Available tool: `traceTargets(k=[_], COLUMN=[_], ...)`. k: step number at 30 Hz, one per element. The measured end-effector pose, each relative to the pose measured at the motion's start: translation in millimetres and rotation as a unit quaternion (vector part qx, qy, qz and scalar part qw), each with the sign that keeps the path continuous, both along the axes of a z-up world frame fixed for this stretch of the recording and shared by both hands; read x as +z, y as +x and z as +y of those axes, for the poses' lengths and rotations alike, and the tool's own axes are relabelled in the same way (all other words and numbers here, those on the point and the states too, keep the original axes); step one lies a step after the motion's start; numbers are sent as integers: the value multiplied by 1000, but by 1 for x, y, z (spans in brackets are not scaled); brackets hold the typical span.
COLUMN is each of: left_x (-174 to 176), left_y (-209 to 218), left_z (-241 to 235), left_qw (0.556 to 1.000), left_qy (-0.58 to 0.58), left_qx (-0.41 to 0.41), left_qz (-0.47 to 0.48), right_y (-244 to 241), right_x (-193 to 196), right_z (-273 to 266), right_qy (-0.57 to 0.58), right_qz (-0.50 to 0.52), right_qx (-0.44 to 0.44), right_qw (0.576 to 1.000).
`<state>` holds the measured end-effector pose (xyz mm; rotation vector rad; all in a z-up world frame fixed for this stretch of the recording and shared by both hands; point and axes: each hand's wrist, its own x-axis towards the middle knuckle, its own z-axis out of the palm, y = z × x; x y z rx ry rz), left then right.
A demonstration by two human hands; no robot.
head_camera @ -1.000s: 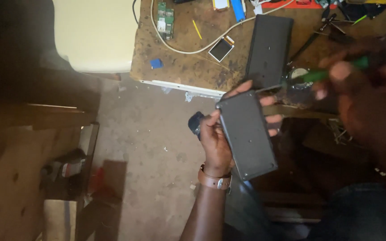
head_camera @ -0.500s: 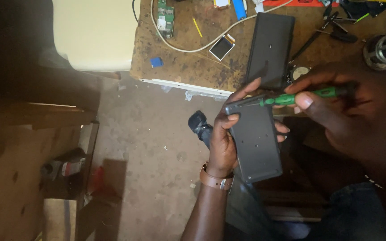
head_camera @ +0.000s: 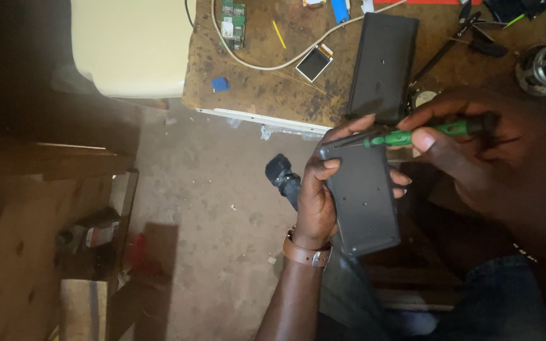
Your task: The person uses a green screwdriver to remove screws from the back of a black electronic device. They then use a yellow and red screwdriver to remove another screw. Finally, they use pliers to manipulate a small metal piece.
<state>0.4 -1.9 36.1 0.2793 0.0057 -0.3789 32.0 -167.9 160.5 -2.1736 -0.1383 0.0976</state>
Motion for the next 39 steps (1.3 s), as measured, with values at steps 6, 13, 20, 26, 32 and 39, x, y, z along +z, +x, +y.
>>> traceTargets(k=[6, 13, 20, 26, 32, 39], left_x=[4, -1, 4, 4, 0, -7], left_y=[0, 1, 5, 4, 6, 7], left_z=[0, -3, -3, -5, -6, -9], left_qw=[999, 1000, 959, 909, 892, 882], left_qy=[32, 10, 255, 366, 396, 411], left_qx=[4, 15, 112, 167, 195, 212], left_qz=[-1, 11, -54, -110, -100, -91], right_y=[-2, -4, -9, -4, -12, -9], right_x=[-2, 2, 7, 16, 4, 8], right_z=[-1, -1, -1, 1, 1, 16], right_qy=[11, -60, -144, -212, -222, -173], right_qz=[11, -17, -129, -105, -162, -213], right_qx=[-13, 4, 135, 221, 145, 199], right_qw=[1000, 998, 972, 946, 951, 941])
